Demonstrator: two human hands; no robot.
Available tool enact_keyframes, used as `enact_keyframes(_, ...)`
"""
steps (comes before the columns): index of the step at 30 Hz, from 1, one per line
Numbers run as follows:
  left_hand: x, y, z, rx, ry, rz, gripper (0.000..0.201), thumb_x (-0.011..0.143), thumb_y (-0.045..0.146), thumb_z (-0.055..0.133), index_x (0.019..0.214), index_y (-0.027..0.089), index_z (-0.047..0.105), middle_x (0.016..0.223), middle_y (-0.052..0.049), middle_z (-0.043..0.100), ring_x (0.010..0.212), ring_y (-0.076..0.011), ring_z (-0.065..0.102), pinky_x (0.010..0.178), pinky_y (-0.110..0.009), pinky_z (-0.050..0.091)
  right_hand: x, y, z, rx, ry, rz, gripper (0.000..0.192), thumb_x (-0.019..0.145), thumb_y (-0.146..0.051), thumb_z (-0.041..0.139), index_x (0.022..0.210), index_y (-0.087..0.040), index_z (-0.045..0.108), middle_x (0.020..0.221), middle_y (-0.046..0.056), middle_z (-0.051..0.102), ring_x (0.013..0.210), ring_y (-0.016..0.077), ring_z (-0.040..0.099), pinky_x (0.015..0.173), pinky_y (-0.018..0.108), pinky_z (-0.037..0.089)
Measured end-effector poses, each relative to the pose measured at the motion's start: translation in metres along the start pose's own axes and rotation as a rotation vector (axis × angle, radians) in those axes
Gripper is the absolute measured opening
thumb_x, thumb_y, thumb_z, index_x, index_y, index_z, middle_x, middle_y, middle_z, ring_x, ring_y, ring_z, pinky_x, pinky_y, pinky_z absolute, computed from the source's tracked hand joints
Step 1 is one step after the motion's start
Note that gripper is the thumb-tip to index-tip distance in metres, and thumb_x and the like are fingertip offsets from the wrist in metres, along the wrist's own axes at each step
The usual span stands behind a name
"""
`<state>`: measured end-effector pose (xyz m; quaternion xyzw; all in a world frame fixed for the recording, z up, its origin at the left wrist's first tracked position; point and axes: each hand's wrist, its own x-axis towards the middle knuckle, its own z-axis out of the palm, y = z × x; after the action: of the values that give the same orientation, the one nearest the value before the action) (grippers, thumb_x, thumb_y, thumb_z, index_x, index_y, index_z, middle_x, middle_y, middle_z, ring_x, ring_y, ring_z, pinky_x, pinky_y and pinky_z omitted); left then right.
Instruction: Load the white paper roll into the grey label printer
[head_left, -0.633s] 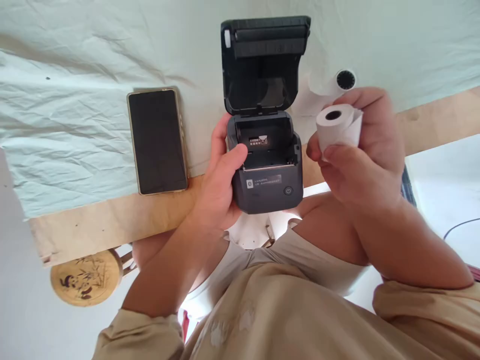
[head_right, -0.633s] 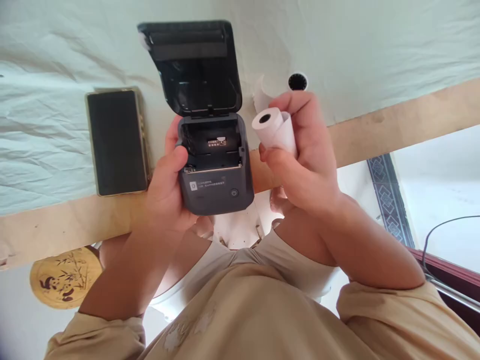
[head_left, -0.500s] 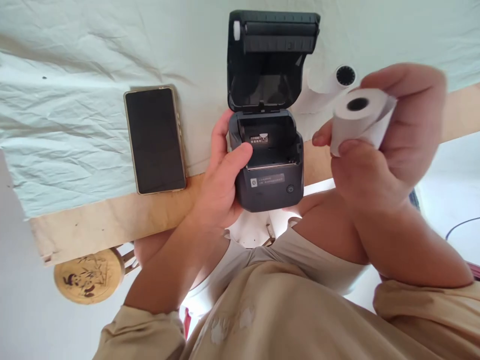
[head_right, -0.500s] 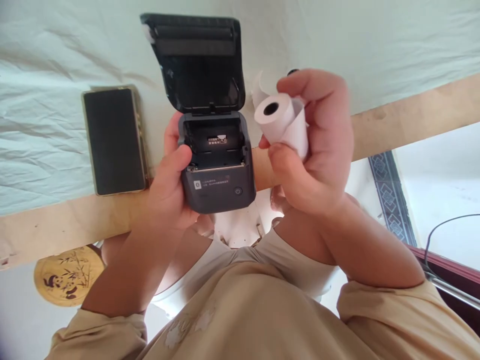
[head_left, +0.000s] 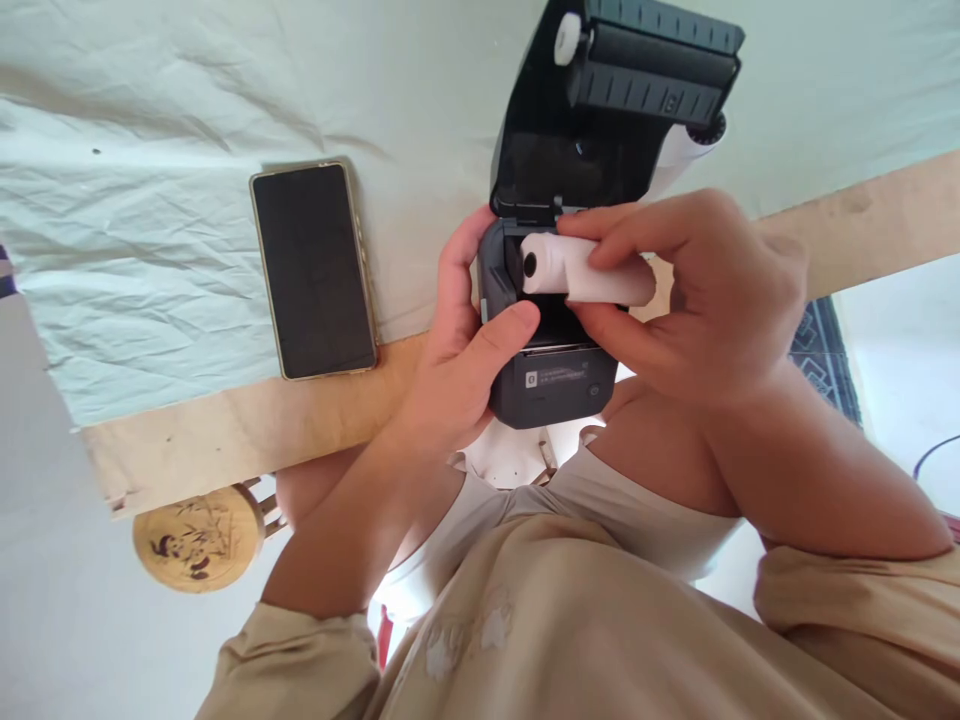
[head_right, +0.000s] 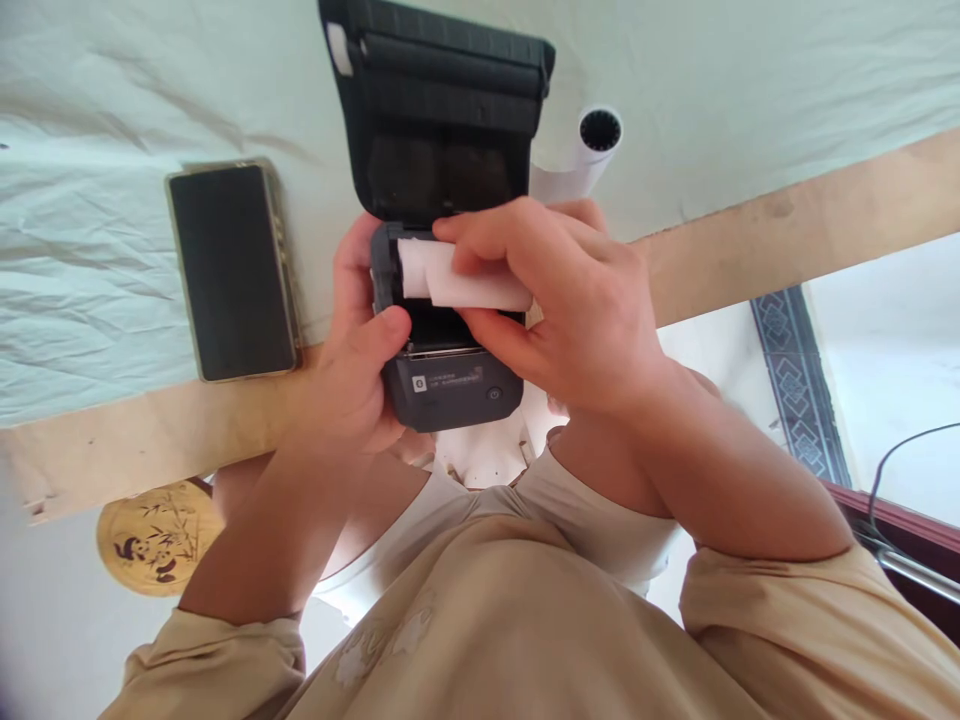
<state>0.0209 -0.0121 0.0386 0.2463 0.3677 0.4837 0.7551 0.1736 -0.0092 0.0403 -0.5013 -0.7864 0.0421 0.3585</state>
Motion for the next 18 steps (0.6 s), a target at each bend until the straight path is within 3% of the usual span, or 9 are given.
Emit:
enact_keyframes(3,0.001,-0.004,-0.007,-0.035,-0.047,0.02,0.035,0.085,0.02,0.057,0.117,0.031,0.048,0.113,0.005,0.062,0.102,-0.0152,0.066,0.08,-0.024,0.056,0.001,0.002,0.0,0.017,0.006,-0.082,0.013,0.079,-0.014,0.062,0.087,-0.023,0.057,0.103,-0.003,0.071,0.094,0.0167,0.069,0.08,0.034,0.057)
enact_keyframes(8,0.003,-0.007,-0.017,-0.033,-0.116,0.022,0.037,0.088,0.025,0.057,0.121,0.034,0.045,0.113,0.006,0.062,0.094,-0.014,0.067,0.074,-0.022,0.054,0.003,0.003,-0.001,-0.003,0.069,-0.13,0.012,0.077,-0.014,0.064,0.084,-0.023,0.058,0.086,-0.003,0.069,0.078,0.017,0.065,0.07,0.036,0.05)
enact_keyframes(12,0.002,-0.006,-0.014,-0.027,-0.156,0.029,0.037,0.087,0.023,0.057,0.121,0.033,0.045,0.117,0.005,0.062,0.096,-0.0128,0.064,0.077,-0.022,0.053,0.003,0.001,-0.002,-0.038,0.024,-0.043,0.022,0.076,-0.019,0.066,0.096,-0.022,0.057,0.092,-0.001,0.067,0.082,0.0175,0.062,0.076,0.038,0.051)
enact_keyframes(15,0.0,-0.005,-0.01,-0.007,-0.124,0.052,0.037,0.087,0.021,0.057,0.12,0.032,0.045,0.117,0.004,0.061,0.102,-0.0129,0.062,0.077,-0.02,0.052,0.002,0.0,-0.002,-0.043,-0.039,0.074,0.025,0.077,-0.015,0.063,0.1,-0.023,0.059,0.087,0.0,0.067,0.08,0.017,0.06,0.075,0.037,0.053)
enact_keyframes(18,0.0,-0.005,-0.01,-0.058,-0.131,0.054,0.039,0.087,0.021,0.055,0.121,0.033,0.044,0.119,0.005,0.061,0.11,-0.0149,0.062,0.077,-0.02,0.053,0.0,-0.003,-0.003,-0.005,0.045,0.081,0.023,0.076,-0.012,0.06,0.096,-0.024,0.061,0.08,-0.001,0.065,0.074,0.0156,0.058,0.07,0.035,0.053)
